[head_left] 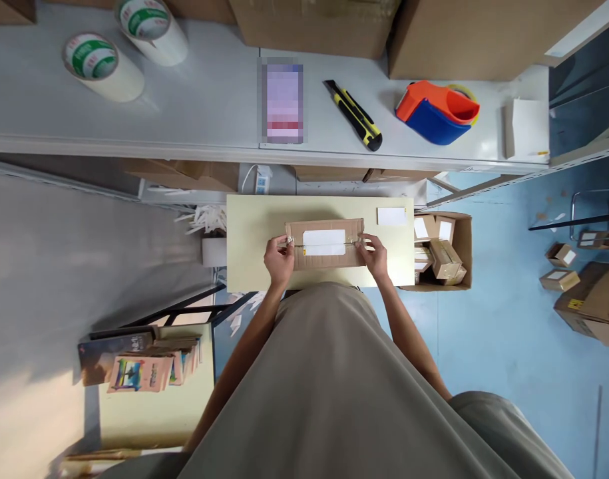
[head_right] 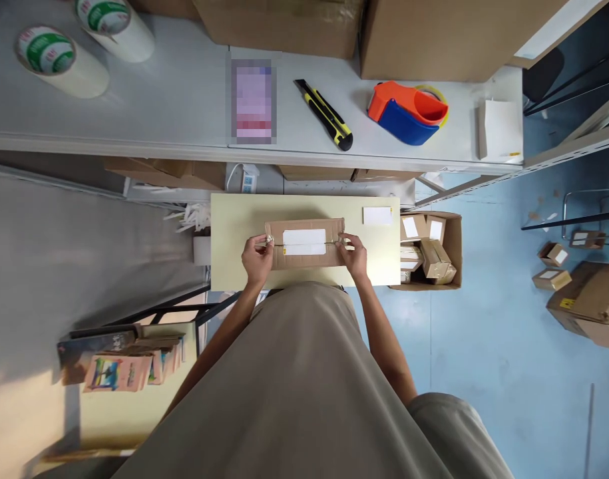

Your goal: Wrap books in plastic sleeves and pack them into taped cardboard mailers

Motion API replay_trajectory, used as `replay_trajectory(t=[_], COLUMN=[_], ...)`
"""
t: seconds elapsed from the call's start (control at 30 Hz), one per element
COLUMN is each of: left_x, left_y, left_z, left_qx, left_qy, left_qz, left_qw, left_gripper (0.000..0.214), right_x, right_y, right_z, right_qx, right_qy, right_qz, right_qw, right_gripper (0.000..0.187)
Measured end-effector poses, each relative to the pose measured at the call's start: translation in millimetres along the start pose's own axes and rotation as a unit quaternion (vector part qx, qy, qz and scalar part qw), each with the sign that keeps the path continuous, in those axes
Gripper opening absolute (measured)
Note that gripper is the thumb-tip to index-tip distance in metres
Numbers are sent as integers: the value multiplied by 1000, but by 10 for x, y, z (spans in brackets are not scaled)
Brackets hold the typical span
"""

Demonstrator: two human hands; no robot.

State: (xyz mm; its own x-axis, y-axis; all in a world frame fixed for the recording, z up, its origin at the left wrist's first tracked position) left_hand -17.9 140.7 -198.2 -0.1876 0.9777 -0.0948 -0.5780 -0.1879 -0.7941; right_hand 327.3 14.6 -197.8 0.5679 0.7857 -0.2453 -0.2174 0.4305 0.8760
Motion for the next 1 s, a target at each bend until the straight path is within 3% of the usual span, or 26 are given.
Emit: replay_trajectory(t=[0.17,0.23,0.3,0.4,0.57,0.67,0.73,0.8,0.87,1.0], left_x=[19,38,63,98,117,91,31,-58,-157,-321], left_y=[-55,-191,-468,-1159,-2687,-3401,-3690,-3815,-3788,-3373], left_z=[20,75,108,-39,-481,-667,-708,-692,-633,-459], left_qx=[31,62,80,50,-38,-80,-112,-141,-167,-201], left_qy=[15,-1,-31,-34,-21,-25,-31,-33,-30,-9], left_qz=[-18,-59,-117,-222,-373,-401,-400,-389,-371,-313], left_qw=[999,996,989,973,927,912,909,910,913,928], left_gripper=[20,27,40,44,33,24,19,17,16,14], right_x=[17,32,96,335,1110,1703,2025,2194,2193,1784], right_y=[90,198,413,986,2115,2456,2508,2491,2432,2147], right_z=[-37,-20,68,419,1200,1380,1382,1345,1322,1364], right_qx=[-72,-130,-177,-196,-238,-292,-316,-309,-284,-243], right_qy=[41,58,60,11,-120,-142,-137,-127,-122,-138], right_qz=[31,70,130,242,374,379,368,371,379,330], right_qw=[996,987,974,950,888,867,864,866,872,902], right_gripper=[45,40,35,35,55,61,58,52,47,49])
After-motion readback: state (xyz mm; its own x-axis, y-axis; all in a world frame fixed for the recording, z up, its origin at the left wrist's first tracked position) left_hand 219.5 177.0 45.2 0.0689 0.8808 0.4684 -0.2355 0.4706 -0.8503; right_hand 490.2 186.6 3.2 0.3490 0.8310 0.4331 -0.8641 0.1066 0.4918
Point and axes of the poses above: each hand's wrist, its own x-axis towards the middle knuckle, its own z-axis out of the back of the hand, y = z × x, the point moved 10 cm from there along x, towards the middle knuckle, and after that the axes turned 5 degrees about -y, right-handed, at the moved point
